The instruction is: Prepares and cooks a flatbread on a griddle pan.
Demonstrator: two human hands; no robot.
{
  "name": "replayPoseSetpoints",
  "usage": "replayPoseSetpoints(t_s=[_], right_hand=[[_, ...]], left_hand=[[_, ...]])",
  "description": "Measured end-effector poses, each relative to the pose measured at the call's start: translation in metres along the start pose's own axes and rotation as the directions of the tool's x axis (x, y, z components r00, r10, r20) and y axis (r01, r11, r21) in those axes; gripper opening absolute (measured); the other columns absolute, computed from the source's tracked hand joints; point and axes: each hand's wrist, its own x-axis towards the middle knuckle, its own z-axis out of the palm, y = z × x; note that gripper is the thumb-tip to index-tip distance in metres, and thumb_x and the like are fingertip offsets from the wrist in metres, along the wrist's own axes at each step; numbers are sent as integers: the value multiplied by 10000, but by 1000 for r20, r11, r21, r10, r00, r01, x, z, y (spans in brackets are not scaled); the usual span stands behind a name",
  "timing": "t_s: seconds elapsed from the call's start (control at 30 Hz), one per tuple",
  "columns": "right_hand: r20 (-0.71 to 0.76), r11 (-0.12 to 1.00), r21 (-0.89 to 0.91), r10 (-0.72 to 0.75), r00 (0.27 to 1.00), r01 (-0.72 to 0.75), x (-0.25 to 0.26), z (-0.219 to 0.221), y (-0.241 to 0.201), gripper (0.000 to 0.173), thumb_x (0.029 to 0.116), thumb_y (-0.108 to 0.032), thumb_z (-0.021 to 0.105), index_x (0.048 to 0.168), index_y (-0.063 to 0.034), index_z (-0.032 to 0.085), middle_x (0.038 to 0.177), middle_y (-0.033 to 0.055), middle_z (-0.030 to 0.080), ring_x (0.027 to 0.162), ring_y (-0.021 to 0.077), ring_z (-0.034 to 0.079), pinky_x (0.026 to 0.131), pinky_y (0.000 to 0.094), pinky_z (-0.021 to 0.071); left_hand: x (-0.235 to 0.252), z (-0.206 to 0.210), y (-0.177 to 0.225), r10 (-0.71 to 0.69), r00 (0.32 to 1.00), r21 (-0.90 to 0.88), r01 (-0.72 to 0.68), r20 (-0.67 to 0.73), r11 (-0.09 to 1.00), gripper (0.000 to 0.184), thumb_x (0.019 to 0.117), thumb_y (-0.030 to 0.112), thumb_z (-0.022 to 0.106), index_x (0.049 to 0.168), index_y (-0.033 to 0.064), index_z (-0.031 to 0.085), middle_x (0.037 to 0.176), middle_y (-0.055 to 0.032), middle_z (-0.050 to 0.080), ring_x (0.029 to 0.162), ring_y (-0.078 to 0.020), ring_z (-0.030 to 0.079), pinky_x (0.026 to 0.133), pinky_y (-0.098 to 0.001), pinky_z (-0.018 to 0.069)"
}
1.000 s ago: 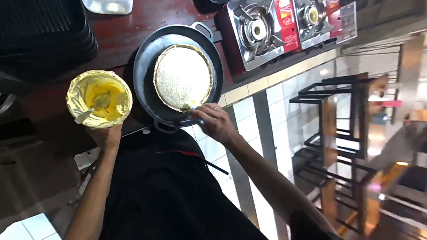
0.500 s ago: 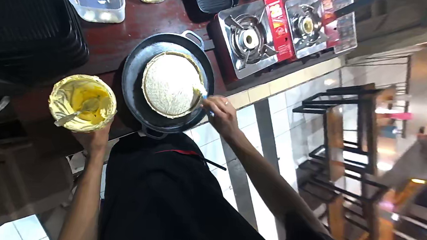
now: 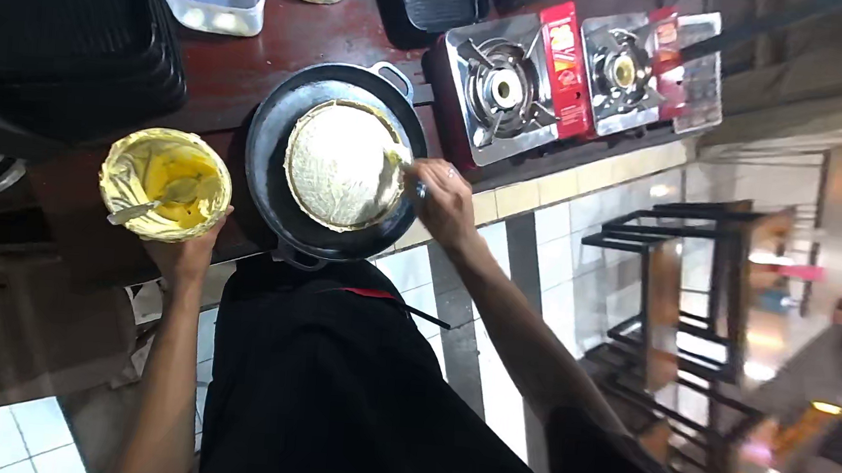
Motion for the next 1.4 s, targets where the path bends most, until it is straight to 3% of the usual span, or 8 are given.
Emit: replayPoseSetpoints(t_s=[0.27, 0.4, 0.6, 0.7, 0.9, 1.13, 1.27, 1.4], right_hand=[[216, 905, 402, 53, 975, -139, -21, -4, -52, 182, 1008, -153, 620, 1065, -50, 759, 1010, 60, 762, 899, 126, 730, 824, 329, 615], [-58, 929, 292, 255, 965, -228, 11, 10, -38, 200, 1047, -129, 572, 1131, -26, 722, 1024, 86, 741, 886, 139, 716, 809, 332, 610], [40, 948, 313, -65, 997, 50, -4, 8, -93, 139, 983, -142, 672, 1061, -81, 769, 1035, 52, 762, 1002, 172, 711, 923, 356, 577], [-49, 677, 719, 279, 959, -160, 1, -6, -135, 192, 1038, -165, 599, 1113, -63, 743, 1057, 47, 762, 936, 133, 728, 844, 330, 621], [261, -33, 959, 498, 827, -282, 29, -22, -238, 277, 1049, -263, 580, 1166, -70, 740, 1031, 69, 771, 921, 160, 742, 885, 338, 614], [-248, 565, 804, 32, 968, 187, 46, 24, -296, 251, 1026, -414, 594, 1081, -244, 771, 1175, -54, 557, 1137, 18, 499, 992, 186, 411], [-271, 583, 764, -100, 957, 277, 48, 41, -314, 283, 960, -480, 680, 1178, -311, 744, 1284, 14, 493, 1188, 53, 487, 1004, 216, 429], [-164, 597, 755, -230, 959, 273, 75, 38, -290, 537, 997, -651, 473, 1363, -291, 627, 1317, 7, 560, 1233, 116, 525, 1048, 346, 455]], left_hand=[[-2, -5, 0, -23, 1000, 39, 23, -3, 999, 998, 731, 553, 880, 1450, 0, 464, 1401, -207, 578, 1336, -315, 543, 1142, -527, 407], [-8, -20, 8, -104, 994, -127, 105, 13, 986, 1077, 665, 453, 953, 1480, 15, 402, 1405, -131, 583, 1323, -193, 557, 1146, -416, 440], [-67, -59, 26, -87, 996, -277, 93, 34, 956, 806, 903, 289, 780, 1476, -93, 362, 1458, -241, 501, 1334, -256, 537, 1102, -394, 483], [-107, -102, 83, -75, 954, -482, 212, 289, 850, 361, 1020, 224, 616, 1265, -41, 614, 1184, -109, 699, 1079, -166, 686, 931, -335, 588], [-119, -124, 147, 160, 868, -683, 244, 471, 688, 348, 1055, 153, 524, 1341, -21, 621, 1266, -118, 666, 1126, -191, 667, 961, -355, 587], [-114, -144, 159, -29, 963, -916, 262, 266, 304, 355, 1089, 316, 461, 1277, 103, 673, 1358, -29, 655, 1266, -144, 598, 1080, -350, 492], [-118, -162, 152, -247, 939, -953, 275, 239, 125, 277, 1057, 306, 528, 1213, 147, 693, 1202, -22, 705, 1101, -120, 673, 932, -309, 577], [-102, -172, 122, -321, 941, -955, 186, 107, 229, 356, 1111, 348, 380, 1110, 117, 651, 1011, -47, 721, 957, -179, 711, 878, -362, 603]])
